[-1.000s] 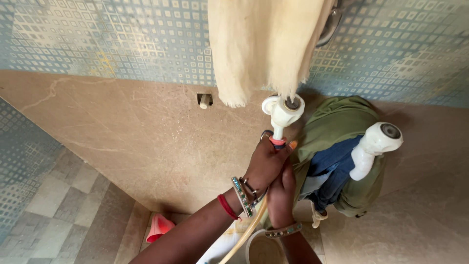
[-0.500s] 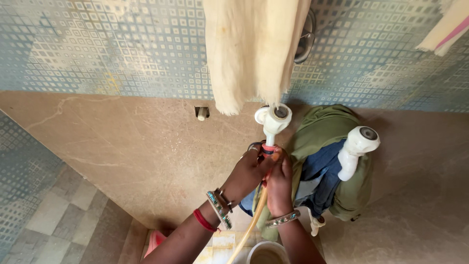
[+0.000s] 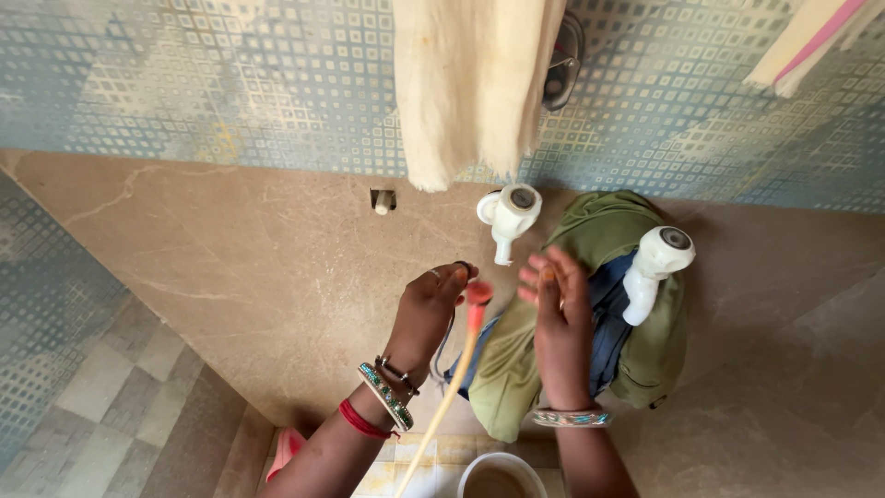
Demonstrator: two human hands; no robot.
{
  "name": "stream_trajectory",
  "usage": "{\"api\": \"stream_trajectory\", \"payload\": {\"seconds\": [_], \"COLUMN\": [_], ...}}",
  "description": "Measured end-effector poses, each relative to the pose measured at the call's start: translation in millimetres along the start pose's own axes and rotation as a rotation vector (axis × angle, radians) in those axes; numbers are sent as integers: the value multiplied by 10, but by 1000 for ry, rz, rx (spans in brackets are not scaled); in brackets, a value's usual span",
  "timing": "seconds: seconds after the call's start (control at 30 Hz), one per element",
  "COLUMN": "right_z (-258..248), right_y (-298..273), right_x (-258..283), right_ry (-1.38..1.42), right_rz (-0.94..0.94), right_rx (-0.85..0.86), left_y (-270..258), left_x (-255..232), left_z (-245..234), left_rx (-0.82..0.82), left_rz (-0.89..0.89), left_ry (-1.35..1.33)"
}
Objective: The person attaches a thin hose to a low-mounted bathroom faucet by sliding a rubber connector onto the tap, inserting the hose, and tying a cord around the assembly to secure the connection.
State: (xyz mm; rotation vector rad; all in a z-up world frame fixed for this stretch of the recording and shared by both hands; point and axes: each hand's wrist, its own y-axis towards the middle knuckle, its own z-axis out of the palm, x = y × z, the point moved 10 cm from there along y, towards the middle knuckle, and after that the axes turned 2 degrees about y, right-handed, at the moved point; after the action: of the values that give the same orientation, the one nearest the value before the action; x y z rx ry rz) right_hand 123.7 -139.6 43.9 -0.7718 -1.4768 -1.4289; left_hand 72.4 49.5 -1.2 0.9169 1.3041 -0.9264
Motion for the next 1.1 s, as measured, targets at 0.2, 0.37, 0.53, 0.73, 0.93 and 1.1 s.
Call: {"api": "stream_trajectory", "payload": {"seconds": [0.2,0.37,0.53,0.73,0.93,1.1], "right_z": [156,113,350,529,627,681], "right_y": [123,-703,-1160,-952,-658,-605], "right_x": [-21,-925,-1393,-1541,-777,-452], "right_ry": [193,-42,-350,-179,-56,-77], "right_rz": [-64,77,87,159,120,239], "right_rx": [-82,76,360,401,401,454], "left_y": [56,46,35,249,-238,-660], "left_x": [368,620,582,753,1806,1209], "left_z": [119,-166,-188,-505,-39,173], "left_rx": [-40,-99,-56,-232,329,326], "left_rz": [-66,-181,-239,34,-121,80], "left_ry": [-345,-275,-326,111,421,175]}}
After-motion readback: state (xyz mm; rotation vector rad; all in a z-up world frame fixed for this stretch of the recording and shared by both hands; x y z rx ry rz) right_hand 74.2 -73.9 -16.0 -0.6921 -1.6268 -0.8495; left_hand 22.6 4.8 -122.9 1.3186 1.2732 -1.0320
